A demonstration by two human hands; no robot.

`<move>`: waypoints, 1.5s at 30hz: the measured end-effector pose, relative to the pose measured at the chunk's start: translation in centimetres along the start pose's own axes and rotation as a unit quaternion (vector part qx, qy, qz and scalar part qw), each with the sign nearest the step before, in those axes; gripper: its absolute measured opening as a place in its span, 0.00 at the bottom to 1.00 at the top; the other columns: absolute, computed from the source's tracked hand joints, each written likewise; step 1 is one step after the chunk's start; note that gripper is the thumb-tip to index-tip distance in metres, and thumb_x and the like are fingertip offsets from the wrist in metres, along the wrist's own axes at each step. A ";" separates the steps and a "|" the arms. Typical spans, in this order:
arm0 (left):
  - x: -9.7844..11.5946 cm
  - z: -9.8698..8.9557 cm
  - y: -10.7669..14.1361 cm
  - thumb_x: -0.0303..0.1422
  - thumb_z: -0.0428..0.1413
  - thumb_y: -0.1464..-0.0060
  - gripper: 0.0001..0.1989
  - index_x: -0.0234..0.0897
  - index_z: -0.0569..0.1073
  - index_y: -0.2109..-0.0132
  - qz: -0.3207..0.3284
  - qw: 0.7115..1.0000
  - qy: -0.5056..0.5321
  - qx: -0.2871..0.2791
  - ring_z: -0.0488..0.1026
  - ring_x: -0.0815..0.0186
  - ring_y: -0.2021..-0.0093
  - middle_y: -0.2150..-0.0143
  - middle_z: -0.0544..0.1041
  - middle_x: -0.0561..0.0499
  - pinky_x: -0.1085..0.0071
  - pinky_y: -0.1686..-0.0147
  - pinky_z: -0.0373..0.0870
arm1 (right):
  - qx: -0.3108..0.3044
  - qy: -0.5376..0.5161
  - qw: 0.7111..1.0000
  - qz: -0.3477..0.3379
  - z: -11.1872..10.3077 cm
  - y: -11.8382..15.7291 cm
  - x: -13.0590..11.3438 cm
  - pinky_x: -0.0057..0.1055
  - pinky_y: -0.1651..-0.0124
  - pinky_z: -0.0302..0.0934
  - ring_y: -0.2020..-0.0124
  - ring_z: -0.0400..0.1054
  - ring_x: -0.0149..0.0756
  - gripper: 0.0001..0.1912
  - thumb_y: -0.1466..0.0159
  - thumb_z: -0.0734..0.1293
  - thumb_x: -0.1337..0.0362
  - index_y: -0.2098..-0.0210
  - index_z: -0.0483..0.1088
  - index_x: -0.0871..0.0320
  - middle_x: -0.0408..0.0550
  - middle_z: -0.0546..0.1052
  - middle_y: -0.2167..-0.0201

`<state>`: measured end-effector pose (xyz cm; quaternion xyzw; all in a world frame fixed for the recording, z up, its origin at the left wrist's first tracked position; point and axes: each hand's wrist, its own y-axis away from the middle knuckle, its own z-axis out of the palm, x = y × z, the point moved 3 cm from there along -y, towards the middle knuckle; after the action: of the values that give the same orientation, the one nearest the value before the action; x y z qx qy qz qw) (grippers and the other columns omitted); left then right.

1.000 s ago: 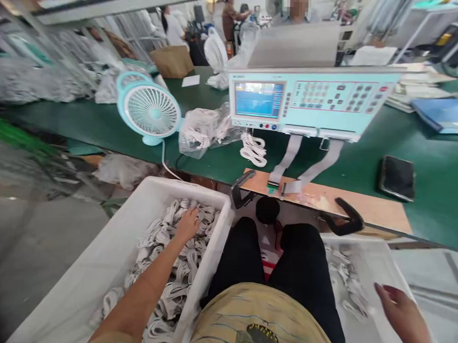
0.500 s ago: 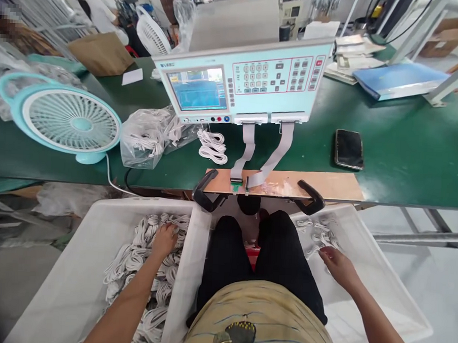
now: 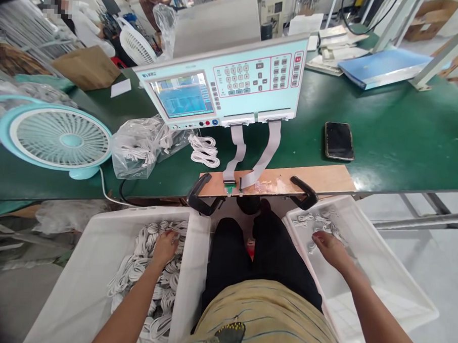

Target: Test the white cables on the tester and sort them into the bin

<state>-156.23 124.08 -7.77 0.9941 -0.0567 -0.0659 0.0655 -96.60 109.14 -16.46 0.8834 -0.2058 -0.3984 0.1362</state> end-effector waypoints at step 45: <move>1.2 -2.2 -1.0 0.25 0.51 0.53 0.20 0.39 0.73 0.51 0.000 0.997 -0.024 -0.077 0.62 0.50 0.44 0.46 0.70 0.43 0.51 0.51 0.62 | -0.036 0.026 0.997 -0.070 1.8 1.3 -0.9 0.38 0.62 0.64 0.65 0.73 0.47 0.17 0.43 0.56 0.49 0.67 0.69 0.53 0.51 0.78 0.68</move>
<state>-154.66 125.24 -5.86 0.9841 -0.0533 -0.0935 0.1410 -98.79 108.33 -16.51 0.9002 -0.1255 -0.3913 0.1444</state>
